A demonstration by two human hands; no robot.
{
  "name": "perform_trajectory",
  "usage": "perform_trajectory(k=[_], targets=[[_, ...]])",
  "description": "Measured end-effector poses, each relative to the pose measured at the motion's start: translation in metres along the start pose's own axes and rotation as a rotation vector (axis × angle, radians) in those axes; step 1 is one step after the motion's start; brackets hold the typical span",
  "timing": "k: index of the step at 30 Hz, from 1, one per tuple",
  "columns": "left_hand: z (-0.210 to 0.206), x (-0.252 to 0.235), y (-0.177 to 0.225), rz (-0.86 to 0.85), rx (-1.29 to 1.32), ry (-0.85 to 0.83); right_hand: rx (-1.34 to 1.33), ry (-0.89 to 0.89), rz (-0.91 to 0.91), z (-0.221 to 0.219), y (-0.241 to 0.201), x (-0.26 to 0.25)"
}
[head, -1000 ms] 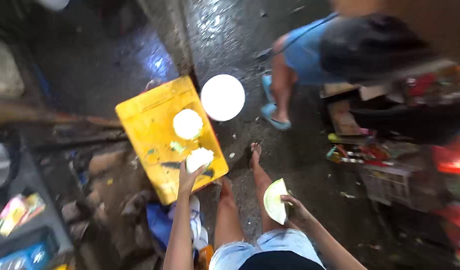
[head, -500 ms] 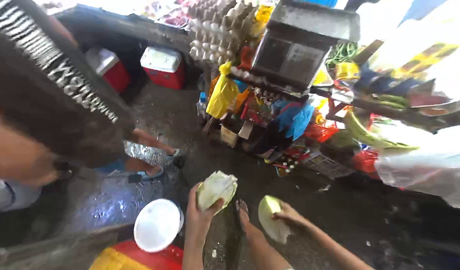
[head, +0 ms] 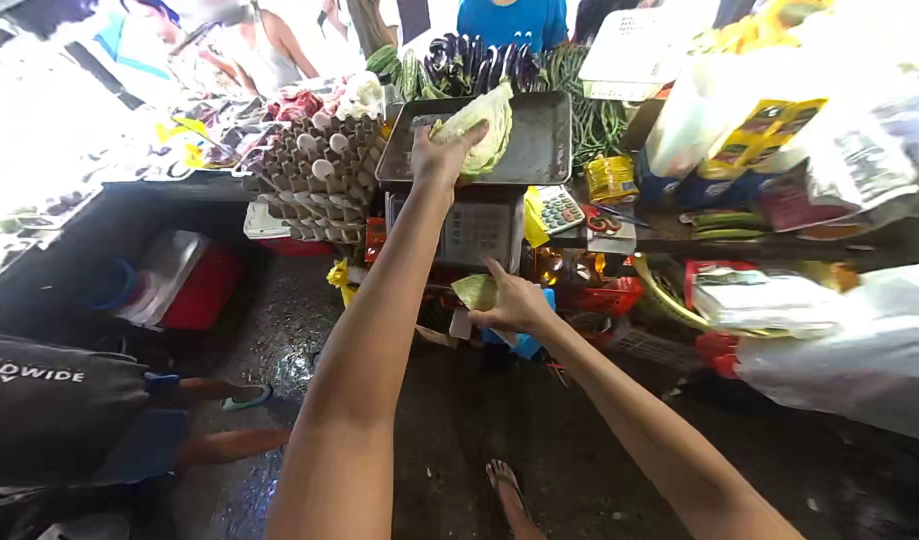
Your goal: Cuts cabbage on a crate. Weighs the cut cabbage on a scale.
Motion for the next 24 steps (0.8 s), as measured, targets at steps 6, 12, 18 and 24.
perform_trajectory(k=[6, 12, 18, 24], targets=[[-0.058, -0.059, 0.002, 0.171, -0.131, 0.035, 0.075, -0.072, 0.021, 0.003, -0.012, -0.03], [-0.043, -0.061, -0.009, 0.206, -0.635, 0.014, 0.111, -0.148, 0.008, 0.001, -0.013, -0.03], [-0.038, -0.059, -0.008, 0.227, -0.526, -0.001, 0.188, -0.155, -0.022, 0.004, -0.026, -0.029], [-0.012, -0.038, 0.001, 0.133, -0.602, -0.021, 0.168, -0.102, -0.081, 0.02, -0.037, -0.028]])
Point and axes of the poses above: each hand's wrist, its own x-axis away from the middle knuckle, its own z-axis out of the back of the hand, y = z × x, the point moved 3 cm from there along -x, towards the middle knuckle, and after that the axes turned 1 degree about -y, right-handed, at the moved point
